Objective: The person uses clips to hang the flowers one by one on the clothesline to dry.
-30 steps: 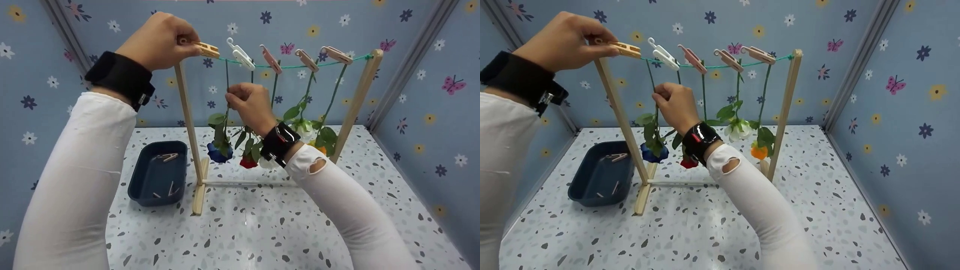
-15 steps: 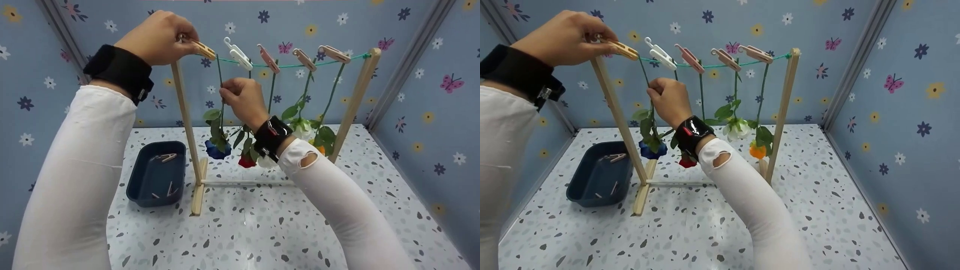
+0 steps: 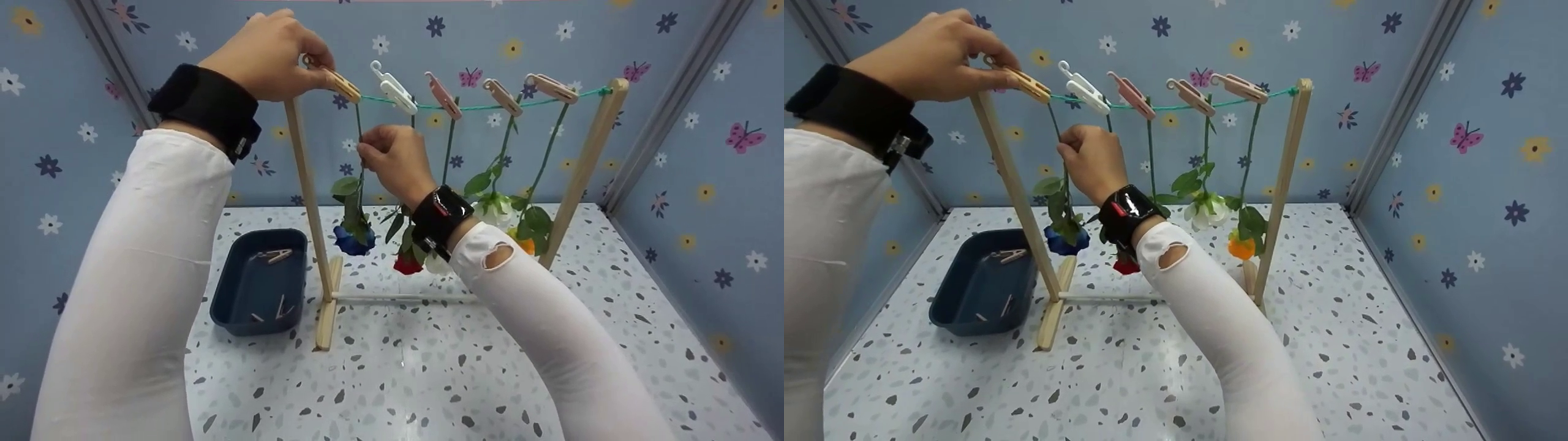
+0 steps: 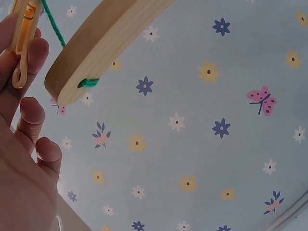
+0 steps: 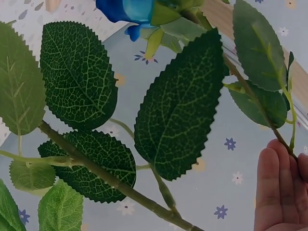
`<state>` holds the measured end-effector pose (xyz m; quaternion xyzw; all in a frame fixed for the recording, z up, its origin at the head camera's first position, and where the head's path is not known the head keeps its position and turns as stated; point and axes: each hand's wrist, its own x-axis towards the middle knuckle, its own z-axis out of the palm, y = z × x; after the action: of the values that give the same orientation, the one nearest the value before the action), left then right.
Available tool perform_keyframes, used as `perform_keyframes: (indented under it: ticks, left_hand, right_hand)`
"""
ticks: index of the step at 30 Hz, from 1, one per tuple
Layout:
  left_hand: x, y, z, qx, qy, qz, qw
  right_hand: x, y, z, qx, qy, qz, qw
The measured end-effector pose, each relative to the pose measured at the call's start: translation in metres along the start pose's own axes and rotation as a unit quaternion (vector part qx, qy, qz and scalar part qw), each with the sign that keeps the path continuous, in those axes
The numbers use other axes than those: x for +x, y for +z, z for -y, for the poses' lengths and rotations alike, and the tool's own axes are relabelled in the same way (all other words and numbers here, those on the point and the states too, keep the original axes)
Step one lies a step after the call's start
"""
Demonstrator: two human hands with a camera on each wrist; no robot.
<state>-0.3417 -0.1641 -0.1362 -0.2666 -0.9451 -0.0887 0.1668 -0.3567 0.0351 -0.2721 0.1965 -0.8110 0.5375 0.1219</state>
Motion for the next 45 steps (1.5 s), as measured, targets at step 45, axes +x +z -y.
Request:
perform_keyframes:
  ticks: [45]
  left_hand:
    - [0.011,0.004,-0.003,0.018,-0.03,0.052,0.998]
  right_hand:
    - [0.002,-0.002,-0.002,0.005,-0.019,-0.013,1.0]
